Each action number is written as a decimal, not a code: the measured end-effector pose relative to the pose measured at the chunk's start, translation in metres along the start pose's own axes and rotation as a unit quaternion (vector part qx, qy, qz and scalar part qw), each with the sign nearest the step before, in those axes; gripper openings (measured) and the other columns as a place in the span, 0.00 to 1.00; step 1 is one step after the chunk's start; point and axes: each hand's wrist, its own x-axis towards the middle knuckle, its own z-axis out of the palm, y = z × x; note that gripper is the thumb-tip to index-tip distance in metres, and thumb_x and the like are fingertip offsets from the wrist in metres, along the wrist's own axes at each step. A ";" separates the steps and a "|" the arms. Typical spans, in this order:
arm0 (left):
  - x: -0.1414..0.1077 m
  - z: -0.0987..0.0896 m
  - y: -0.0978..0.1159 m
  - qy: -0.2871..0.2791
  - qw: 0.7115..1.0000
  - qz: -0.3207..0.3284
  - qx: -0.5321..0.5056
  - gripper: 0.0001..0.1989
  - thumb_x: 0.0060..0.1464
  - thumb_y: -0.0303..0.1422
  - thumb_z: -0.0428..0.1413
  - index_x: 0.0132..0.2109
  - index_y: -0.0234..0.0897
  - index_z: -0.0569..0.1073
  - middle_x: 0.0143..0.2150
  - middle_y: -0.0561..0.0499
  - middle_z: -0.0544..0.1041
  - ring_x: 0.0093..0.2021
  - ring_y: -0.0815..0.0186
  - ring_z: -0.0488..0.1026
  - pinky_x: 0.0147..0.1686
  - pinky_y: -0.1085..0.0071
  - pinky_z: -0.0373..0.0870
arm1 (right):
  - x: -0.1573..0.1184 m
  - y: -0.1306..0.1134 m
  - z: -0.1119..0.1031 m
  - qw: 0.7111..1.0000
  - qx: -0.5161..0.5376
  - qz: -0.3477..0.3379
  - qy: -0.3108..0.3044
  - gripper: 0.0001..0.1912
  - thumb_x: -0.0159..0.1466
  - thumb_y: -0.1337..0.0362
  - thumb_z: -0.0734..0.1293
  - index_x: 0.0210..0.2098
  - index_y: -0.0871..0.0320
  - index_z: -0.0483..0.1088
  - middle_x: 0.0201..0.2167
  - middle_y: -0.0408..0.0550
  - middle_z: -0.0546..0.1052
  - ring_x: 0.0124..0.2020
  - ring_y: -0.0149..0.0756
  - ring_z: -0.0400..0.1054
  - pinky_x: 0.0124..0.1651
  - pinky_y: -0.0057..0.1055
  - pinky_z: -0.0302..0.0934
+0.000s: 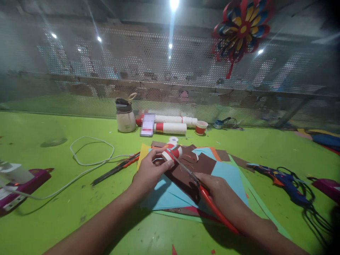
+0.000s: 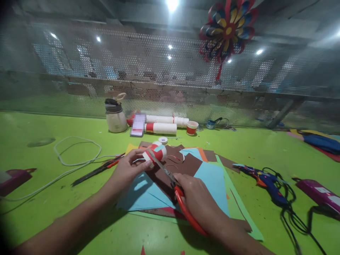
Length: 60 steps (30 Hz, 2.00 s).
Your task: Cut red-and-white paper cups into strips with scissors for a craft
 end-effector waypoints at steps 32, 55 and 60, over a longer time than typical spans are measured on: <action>0.015 -0.023 -0.001 0.042 0.985 -0.027 -0.168 0.15 0.41 0.31 0.65 0.37 0.35 0.70 0.30 0.50 0.78 0.29 0.66 0.75 0.32 0.67 0.75 | 0.128 -0.017 0.015 0.999 -0.024 -0.023 -0.033 0.13 0.67 0.59 0.64 0.46 0.61 0.69 0.38 0.46 0.75 0.32 0.30 0.71 0.34 0.31 0.69; 0.010 -0.012 -0.009 0.011 0.997 -0.030 -0.068 0.21 0.42 0.39 0.64 0.43 0.35 0.71 0.33 0.48 0.77 0.32 0.62 0.74 0.34 0.66 0.71 | 0.185 0.126 -0.082 0.952 -0.222 0.160 0.140 0.13 0.67 0.60 0.64 0.49 0.58 0.69 0.49 0.49 0.72 0.45 0.39 0.70 0.46 0.40 0.67; 0.011 -0.013 -0.014 -0.014 0.998 -0.040 -0.054 0.20 0.43 0.38 0.64 0.44 0.35 0.71 0.34 0.47 0.76 0.33 0.62 0.75 0.37 0.63 0.72 | 0.177 0.134 -0.047 0.950 -0.238 0.172 0.107 0.15 0.66 0.60 0.64 0.50 0.59 0.68 0.49 0.50 0.72 0.45 0.39 0.70 0.46 0.41 0.67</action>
